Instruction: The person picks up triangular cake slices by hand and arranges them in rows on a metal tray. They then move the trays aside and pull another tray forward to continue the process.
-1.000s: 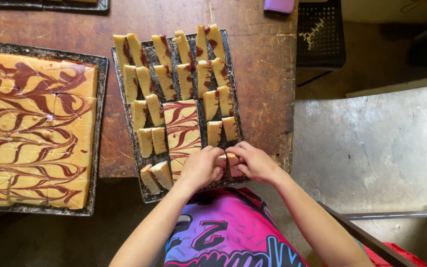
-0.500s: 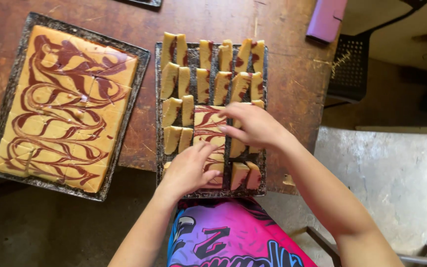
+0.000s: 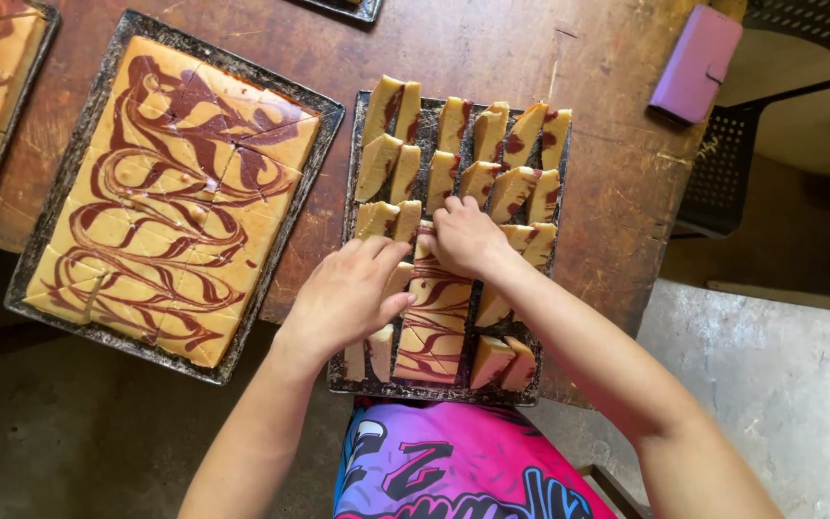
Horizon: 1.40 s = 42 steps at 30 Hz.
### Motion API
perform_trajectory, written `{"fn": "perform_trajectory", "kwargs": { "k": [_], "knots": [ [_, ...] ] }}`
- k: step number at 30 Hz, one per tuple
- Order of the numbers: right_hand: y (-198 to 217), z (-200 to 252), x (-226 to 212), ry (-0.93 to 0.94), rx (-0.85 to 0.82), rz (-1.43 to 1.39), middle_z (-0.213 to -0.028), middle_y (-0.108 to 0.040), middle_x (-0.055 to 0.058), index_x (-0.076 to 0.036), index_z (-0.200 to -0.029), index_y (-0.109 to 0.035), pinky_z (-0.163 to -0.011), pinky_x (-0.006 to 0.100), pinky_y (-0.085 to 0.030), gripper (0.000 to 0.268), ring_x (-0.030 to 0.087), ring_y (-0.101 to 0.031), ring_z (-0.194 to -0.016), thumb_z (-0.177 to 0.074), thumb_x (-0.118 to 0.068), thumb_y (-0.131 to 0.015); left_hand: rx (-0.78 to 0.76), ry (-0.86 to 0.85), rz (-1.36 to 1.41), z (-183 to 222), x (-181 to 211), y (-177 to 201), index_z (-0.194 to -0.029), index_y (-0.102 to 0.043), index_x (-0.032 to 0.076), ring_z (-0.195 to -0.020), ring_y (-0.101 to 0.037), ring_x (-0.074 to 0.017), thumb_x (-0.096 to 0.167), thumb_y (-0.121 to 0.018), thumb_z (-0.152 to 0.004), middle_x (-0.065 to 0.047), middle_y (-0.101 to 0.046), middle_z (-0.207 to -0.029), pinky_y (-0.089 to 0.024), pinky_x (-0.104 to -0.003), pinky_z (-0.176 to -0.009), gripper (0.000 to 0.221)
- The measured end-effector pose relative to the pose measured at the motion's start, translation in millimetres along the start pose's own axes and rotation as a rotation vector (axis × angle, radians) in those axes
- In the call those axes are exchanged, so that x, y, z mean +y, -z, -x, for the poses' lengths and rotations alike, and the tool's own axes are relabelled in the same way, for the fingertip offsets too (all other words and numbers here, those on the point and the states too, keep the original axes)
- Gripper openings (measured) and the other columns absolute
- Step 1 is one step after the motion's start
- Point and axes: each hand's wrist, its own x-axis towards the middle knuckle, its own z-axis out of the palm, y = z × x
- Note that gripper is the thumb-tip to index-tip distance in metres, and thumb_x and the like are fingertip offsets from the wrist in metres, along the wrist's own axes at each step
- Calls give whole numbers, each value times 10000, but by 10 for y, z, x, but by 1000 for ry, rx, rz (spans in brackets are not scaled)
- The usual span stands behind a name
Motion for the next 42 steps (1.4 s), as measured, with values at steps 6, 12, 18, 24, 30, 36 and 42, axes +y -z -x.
{"fn": "perform_trajectory", "kwargs": {
  "k": [6, 12, 18, 24, 30, 36, 42],
  "knots": [
    [268, 45, -7, -42, -148, 23, -1170, -677, 129, -23, -1261, -537, -954, 456, -517, 617, 347, -573, -1167, -868, -450, -748, -92, -41, -90, -426, 43, 30, -1169, -609, 45, -1052, -609, -320, 342, -775, -821, -116, -625, -1079, -503, -462, -906, 487],
    [357, 113, 365, 267, 42, -88, -1079, -696, 118, -94, -1150, -675, -940, 441, -526, 406, 328, -627, -1047, -799, -275, -768, -248, -134, -383, -944, -67, -448, -975, -756, 104, -1079, -619, -250, 242, -722, -910, -62, -676, -1064, -464, -412, -947, 156],
    [435, 353, 555, 123, -2, -46, -1095, -685, 129, -113, -1242, -679, -917, 450, -549, 375, 323, -669, -1068, -883, -221, -697, -529, -249, -524, -1220, -143, -1076, -982, -771, 116, -1119, -581, -251, 476, -852, -717, -56, -700, -1068, -379, -421, -1002, 454],
    [528, 466, 458, 44, -41, 80, -1088, -651, 115, -110, -1227, -626, -868, 453, -542, 554, 322, -633, -1075, -784, -385, -815, -680, -276, -384, -1222, -137, -982, -1129, -730, 198, -1074, -669, -216, 347, -842, -777, -32, -755, -1034, -421, -415, -1015, 398],
    [359, 302, 600, 85, -132, 116, -1108, -686, 46, -146, -1075, -704, -951, 404, -560, 324, 251, -678, -1096, -784, -259, -792, -220, -300, 121, -1046, -107, -422, -1329, -560, 183, -958, -684, -243, 339, -820, -712, -60, -715, -1064, -444, -455, -880, 687],
    [364, 260, 472, 189, 32, 40, -1053, -677, 115, -98, -1194, -663, -839, 441, -554, 479, 326, -660, -1043, -743, -195, -793, 53, -173, -100, -1037, -139, -546, -1135, -687, 145, -897, -683, -246, 417, -720, -875, -74, -693, -1027, -481, -416, -835, 378],
    [784, 805, 284, 168, -100, -246, -1033, -737, 59, -142, -1042, -736, -883, 399, -570, 314, 248, -714, -980, -891, -416, -714, -141, -146, -387, -1185, -336, -872, -1047, -722, 162, -1033, -614, -224, 423, -767, -756, -28, -719, -990, -431, -419, -898, 392]
  ]
}}
